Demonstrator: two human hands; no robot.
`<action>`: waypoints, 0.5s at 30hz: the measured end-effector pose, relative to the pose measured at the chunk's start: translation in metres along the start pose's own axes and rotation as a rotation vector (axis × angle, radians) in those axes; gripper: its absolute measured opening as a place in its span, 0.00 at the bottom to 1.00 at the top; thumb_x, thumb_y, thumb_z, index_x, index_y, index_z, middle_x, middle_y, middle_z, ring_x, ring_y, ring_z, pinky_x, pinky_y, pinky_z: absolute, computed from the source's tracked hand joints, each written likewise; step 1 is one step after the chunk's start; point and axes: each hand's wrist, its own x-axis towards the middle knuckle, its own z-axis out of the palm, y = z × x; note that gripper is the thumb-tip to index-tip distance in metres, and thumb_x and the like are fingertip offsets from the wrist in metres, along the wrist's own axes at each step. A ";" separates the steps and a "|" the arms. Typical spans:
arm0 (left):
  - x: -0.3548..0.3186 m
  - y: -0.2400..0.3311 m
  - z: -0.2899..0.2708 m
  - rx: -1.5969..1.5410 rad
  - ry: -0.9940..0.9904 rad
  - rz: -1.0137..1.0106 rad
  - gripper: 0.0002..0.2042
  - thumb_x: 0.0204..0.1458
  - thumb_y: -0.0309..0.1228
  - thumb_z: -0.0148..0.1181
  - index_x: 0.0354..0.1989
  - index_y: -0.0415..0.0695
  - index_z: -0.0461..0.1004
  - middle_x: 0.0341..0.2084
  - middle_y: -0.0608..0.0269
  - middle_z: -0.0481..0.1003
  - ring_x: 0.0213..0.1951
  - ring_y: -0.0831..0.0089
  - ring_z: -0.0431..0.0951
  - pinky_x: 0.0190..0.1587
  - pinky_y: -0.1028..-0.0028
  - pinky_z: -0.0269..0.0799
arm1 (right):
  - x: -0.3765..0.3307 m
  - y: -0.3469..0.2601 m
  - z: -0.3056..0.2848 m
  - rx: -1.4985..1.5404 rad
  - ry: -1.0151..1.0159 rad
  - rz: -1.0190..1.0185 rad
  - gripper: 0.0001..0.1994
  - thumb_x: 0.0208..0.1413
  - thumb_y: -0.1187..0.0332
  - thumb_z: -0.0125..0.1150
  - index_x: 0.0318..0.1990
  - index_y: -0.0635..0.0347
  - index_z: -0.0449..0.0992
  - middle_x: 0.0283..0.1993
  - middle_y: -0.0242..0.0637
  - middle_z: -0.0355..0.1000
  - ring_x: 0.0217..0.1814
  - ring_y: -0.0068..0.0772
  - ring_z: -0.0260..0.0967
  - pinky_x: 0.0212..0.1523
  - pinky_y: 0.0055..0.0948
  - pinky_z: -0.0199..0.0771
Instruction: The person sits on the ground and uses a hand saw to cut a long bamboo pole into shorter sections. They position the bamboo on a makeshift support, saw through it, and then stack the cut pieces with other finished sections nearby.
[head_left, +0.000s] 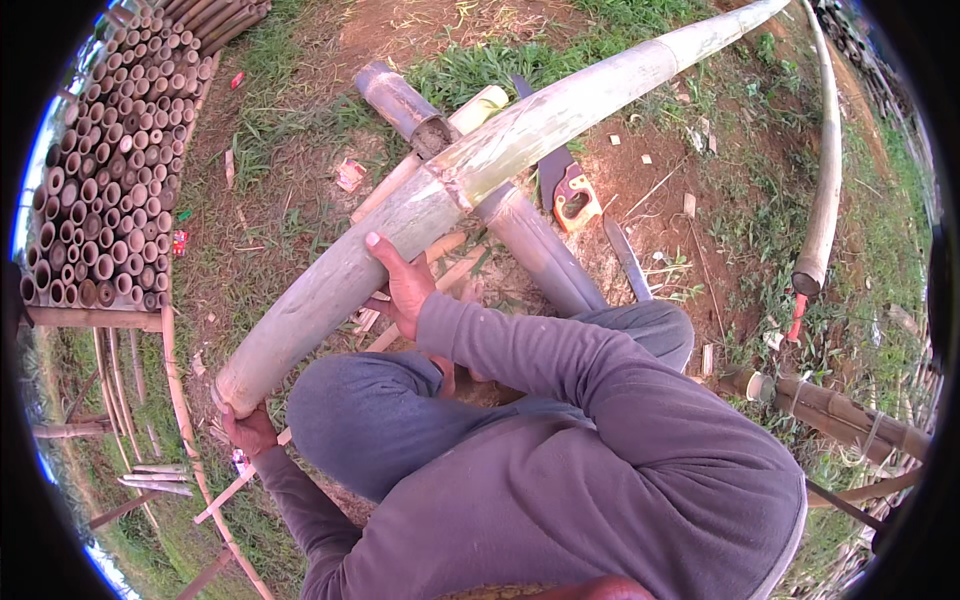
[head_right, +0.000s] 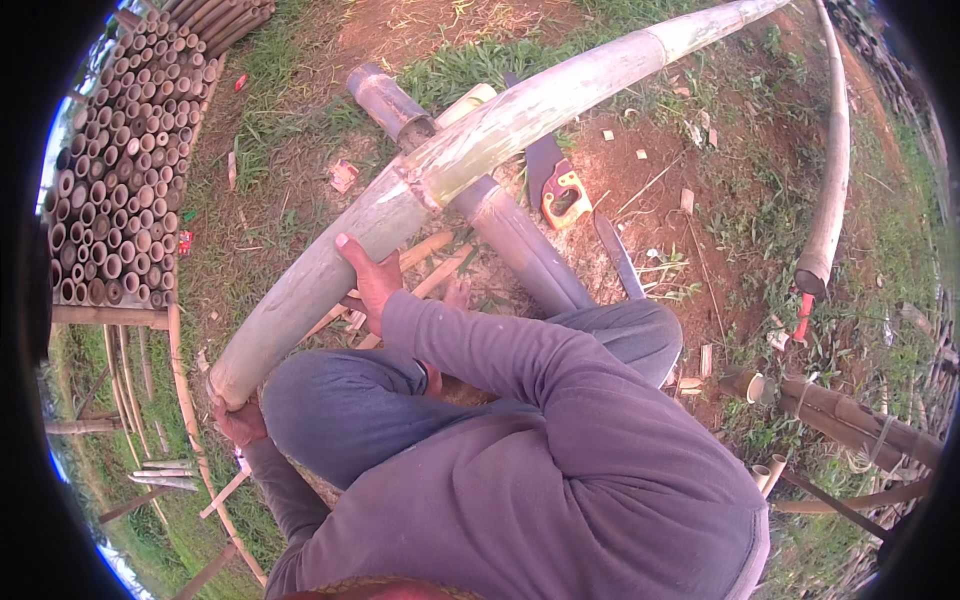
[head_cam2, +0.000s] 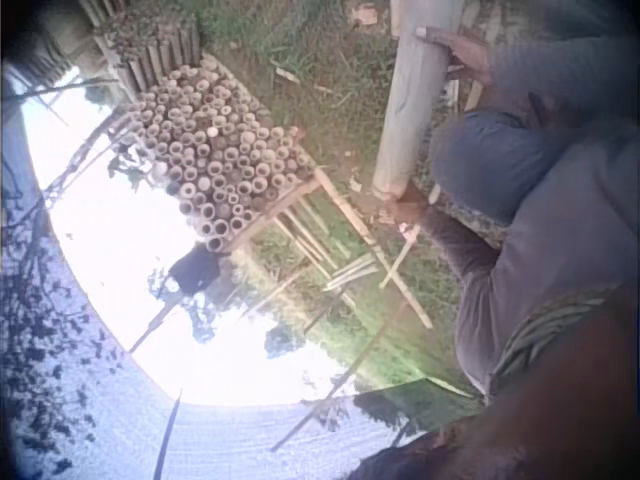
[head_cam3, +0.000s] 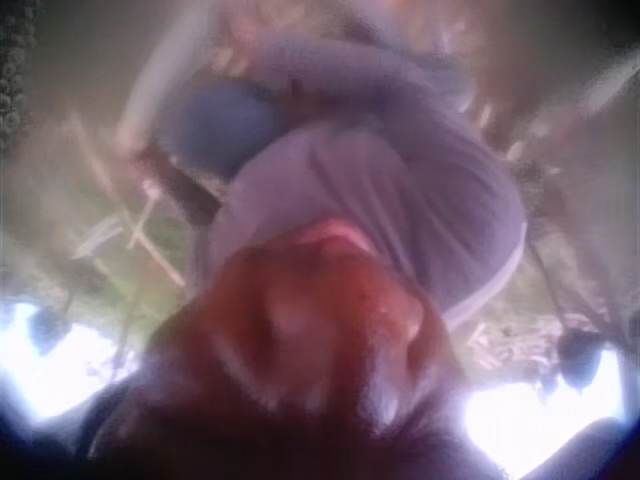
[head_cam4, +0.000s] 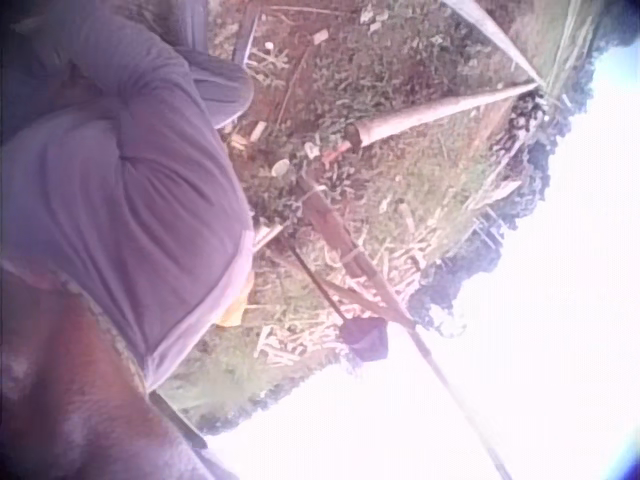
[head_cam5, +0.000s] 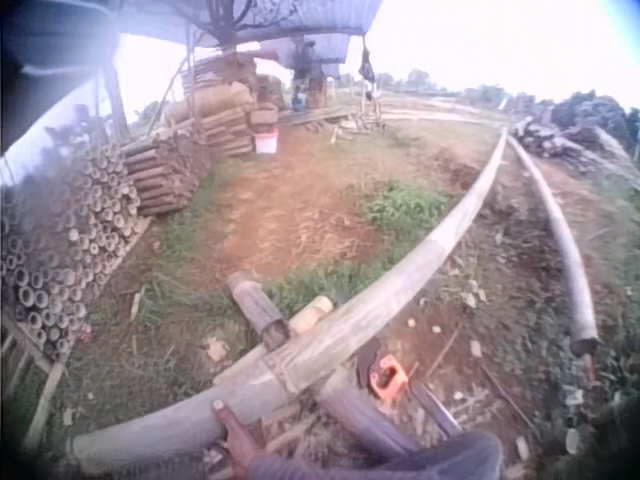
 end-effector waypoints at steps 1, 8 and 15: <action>-0.006 0.003 -0.017 0.062 0.128 0.014 0.41 0.53 0.50 0.64 0.71 0.39 0.59 0.64 0.49 0.67 0.63 0.54 0.72 0.67 0.54 0.69 | 0.000 0.024 -0.001 -0.047 -0.046 0.133 0.48 0.54 0.38 0.70 0.75 0.51 0.55 0.72 0.43 0.60 0.72 0.53 0.62 0.67 0.57 0.67; -0.072 -0.047 -0.139 0.124 0.158 0.007 0.19 0.64 0.39 0.60 0.56 0.38 0.73 0.41 0.56 0.79 0.42 0.69 0.80 0.47 0.68 0.80 | 0.009 0.095 -0.048 -0.476 -0.448 0.372 0.43 0.57 0.39 0.69 0.71 0.59 0.64 0.68 0.45 0.65 0.62 0.43 0.69 0.61 0.46 0.73; -0.052 -0.070 -0.031 0.570 0.118 0.212 0.14 0.59 0.29 0.69 0.50 0.37 0.78 0.31 0.65 0.81 0.31 0.83 0.78 0.36 0.77 0.76 | 0.011 -0.012 -0.155 -0.823 -0.254 0.183 0.30 0.62 0.49 0.68 0.62 0.62 0.72 0.54 0.42 0.78 0.51 0.36 0.77 0.50 0.36 0.78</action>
